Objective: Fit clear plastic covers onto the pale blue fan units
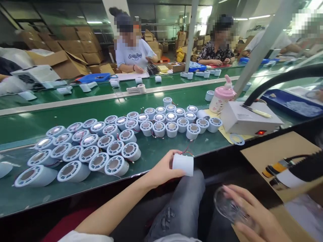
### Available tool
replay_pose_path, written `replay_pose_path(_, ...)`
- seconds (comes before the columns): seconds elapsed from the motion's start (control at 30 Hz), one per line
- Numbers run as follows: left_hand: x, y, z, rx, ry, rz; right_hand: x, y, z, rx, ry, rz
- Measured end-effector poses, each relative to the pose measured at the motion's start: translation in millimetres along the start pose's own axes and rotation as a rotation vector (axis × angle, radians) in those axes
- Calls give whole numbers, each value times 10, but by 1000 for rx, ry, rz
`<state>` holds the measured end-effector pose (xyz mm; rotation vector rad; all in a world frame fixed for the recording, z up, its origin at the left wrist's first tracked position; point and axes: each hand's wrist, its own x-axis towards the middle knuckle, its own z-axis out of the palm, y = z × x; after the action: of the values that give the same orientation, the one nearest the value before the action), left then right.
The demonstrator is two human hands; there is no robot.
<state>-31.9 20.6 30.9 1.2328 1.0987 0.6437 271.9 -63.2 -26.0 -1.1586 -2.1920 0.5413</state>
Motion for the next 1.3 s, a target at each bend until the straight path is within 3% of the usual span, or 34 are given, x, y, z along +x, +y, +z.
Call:
replay_pose_path(0.07, 18, -115, 121, -354, -188, -172, 150, -246, 164, -95, -9, -39)
replay_pose_path(0.13, 50, -204, 235, -410, -331, -324, 307, -422, 268, -218, 7, -32)
replay_pose_path(0.2, 71, -238, 318, -328, -404, -380, 417, -515, 306, -318, 20, 19)
replay_pose_path(0.27, 66, -214, 361, -138, -446, -284, 463, -542, 301, -355, 14, 96)
replay_pose_path(0.33, 37, -152, 371, 150, -444, -60, 459, -529, 277, -282, -36, 173)
replay_pose_path(0.43, -19, -74, 367, 488, -325, 243, 425, -497, 240, 11, -151, 270)
replay_pose_path(0.5, -42, -73, 366, 516, -248, 306, 413, -509, 216, 208, -184, 336)
replay_pose_path(0.6, -32, -154, 363, 453, -196, 375, 415, -581, 186, 348, -118, 410)
replay_pose_path(0.83, 74, -372, 327, 410, -285, 487, 439, -600, 178, 552, 65, 575)
replay_pose_path(0.93, 57, -368, 337, 317, -388, 406, 448, -515, 164, 720, 130, 634)
replay_pose_path(1.03, 8, -343, 357, 167, -420, 225, 421, -470, 140, 859, 109, 592)
replay_pose_path(1.1, -21, -336, 363, 38, -398, 127, 375, -472, 133, 779, 71, 505)
replay_pose_path(1.2, -47, -337, 359, -95, -391, 27, 287, -496, 138, 479, 43, 375)
replay_pose_path(1.3, -54, -328, 346, -63, -436, 38, 222, -505, 139, 404, 15, 329)
